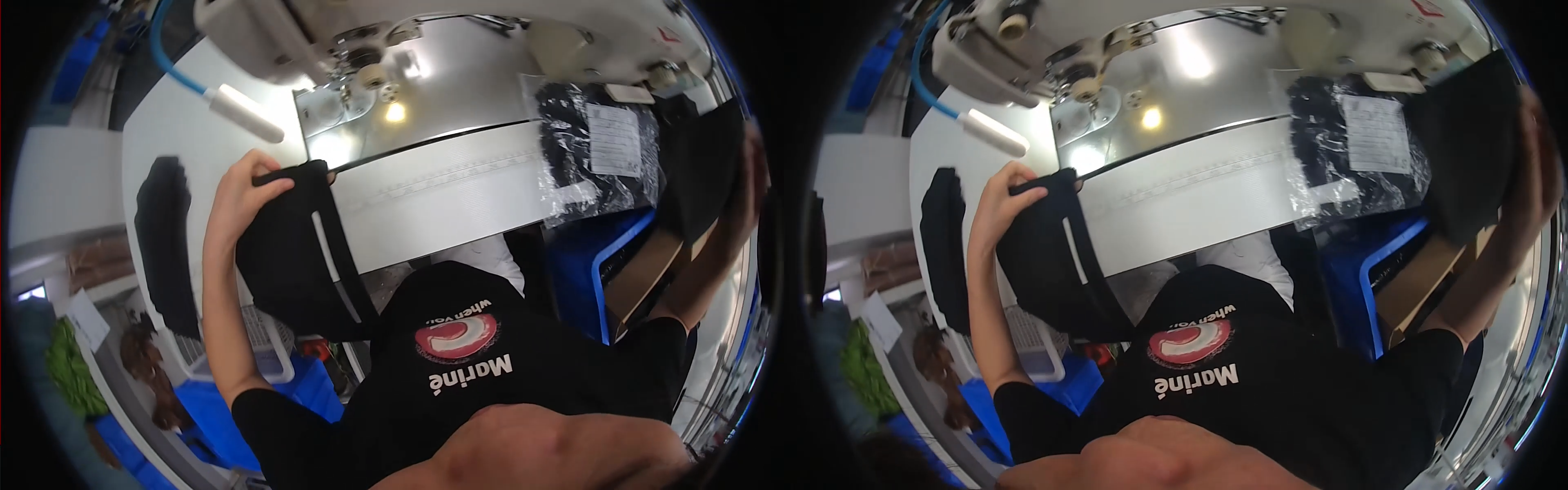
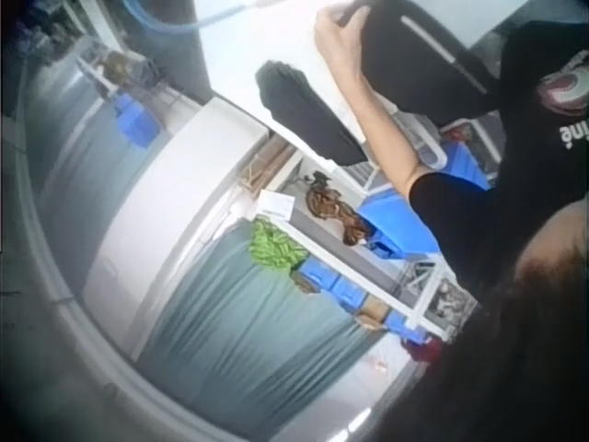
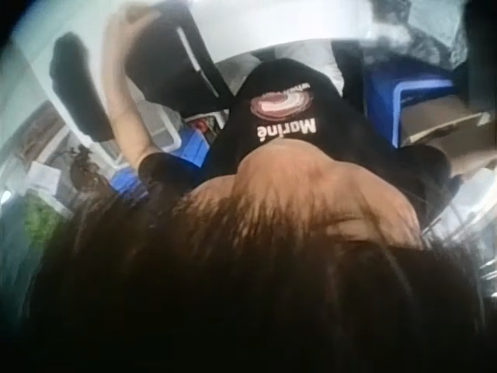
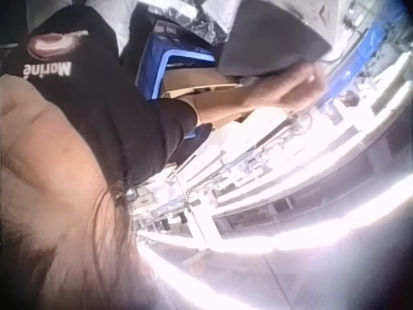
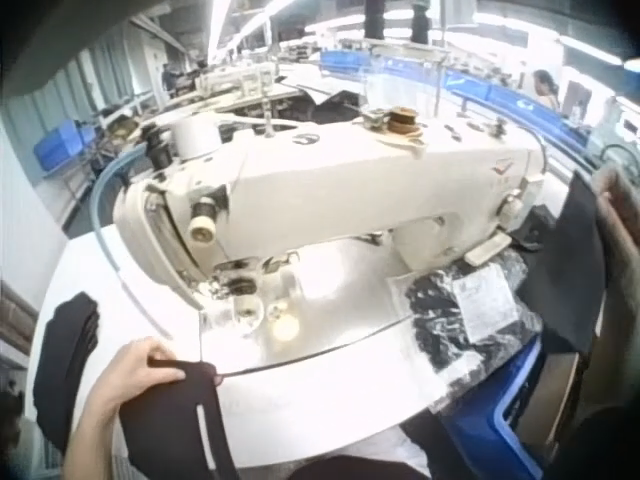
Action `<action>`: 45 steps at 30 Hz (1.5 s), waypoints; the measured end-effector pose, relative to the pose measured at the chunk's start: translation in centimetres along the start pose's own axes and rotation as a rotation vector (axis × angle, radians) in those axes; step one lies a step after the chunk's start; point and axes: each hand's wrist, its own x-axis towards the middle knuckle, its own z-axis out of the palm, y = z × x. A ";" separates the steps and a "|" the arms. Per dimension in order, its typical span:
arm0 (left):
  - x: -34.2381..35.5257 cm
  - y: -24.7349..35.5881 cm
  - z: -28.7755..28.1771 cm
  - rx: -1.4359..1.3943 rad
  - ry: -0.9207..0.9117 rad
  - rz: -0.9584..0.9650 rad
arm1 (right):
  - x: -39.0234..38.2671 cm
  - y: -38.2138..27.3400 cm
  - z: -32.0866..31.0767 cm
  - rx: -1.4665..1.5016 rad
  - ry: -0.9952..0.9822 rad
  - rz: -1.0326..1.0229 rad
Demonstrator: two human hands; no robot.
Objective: Sewing a zipper into a precut leather or fabric panel using an industrial sewing machine.
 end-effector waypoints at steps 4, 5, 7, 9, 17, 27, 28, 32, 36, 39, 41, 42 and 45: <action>0.4 0.4 0.3 0.049 -0.059 -0.036 | -5.1 -3.4 14.1 0.297 -0.766 -0.027; 0.5 0.8 0.8 -0.160 0.011 -0.021 | -5.4 -2.7 17.2 0.232 -0.803 -0.107; 1.2 1.9 2.3 -0.391 0.154 0.054 | -5.8 -0.8 22.5 0.098 -0.709 -0.239; 2.8 2.6 4.2 -0.151 0.211 0.144 | -6.1 1.0 25.0 0.042 -0.673 -0.250; 11.6 0.1 4.9 -0.038 0.365 0.099 | -5.9 1.1 25.6 0.037 -0.613 -0.281; 11.9 -0.9 5.5 0.456 0.600 0.576 | -6.4 0.7 27.1 0.082 -0.639 -0.380; 11.8 -0.8 5.6 0.434 0.561 0.504 | -6.6 0.7 27.1 0.055 -0.632 -0.367; 12.0 -1.2 6.1 0.503 0.581 0.513 | -6.6 0.2 27.2 0.029 -0.574 -0.424; 12.9 -2.0 6.5 0.382 0.619 0.611 | -6.5 0.1 27.1 0.024 -0.593 -0.386; 13.0 -2.2 6.9 0.446 0.674 0.680 | -6.6 0.2 27.3 -0.016 -0.594 -0.377; 12.7 -2.2 7.0 0.390 0.710 0.669 | -6.6 0.4 27.1 -0.034 -0.581 -0.358; 12.6 -2.1 7.1 0.370 0.721 0.666 | -6.7 0.4 27.2 -0.027 -0.581 -0.364; 12.7 -2.2 7.0 0.354 0.642 0.579 | -6.7 0.2 27.0 -0.017 -0.579 -0.368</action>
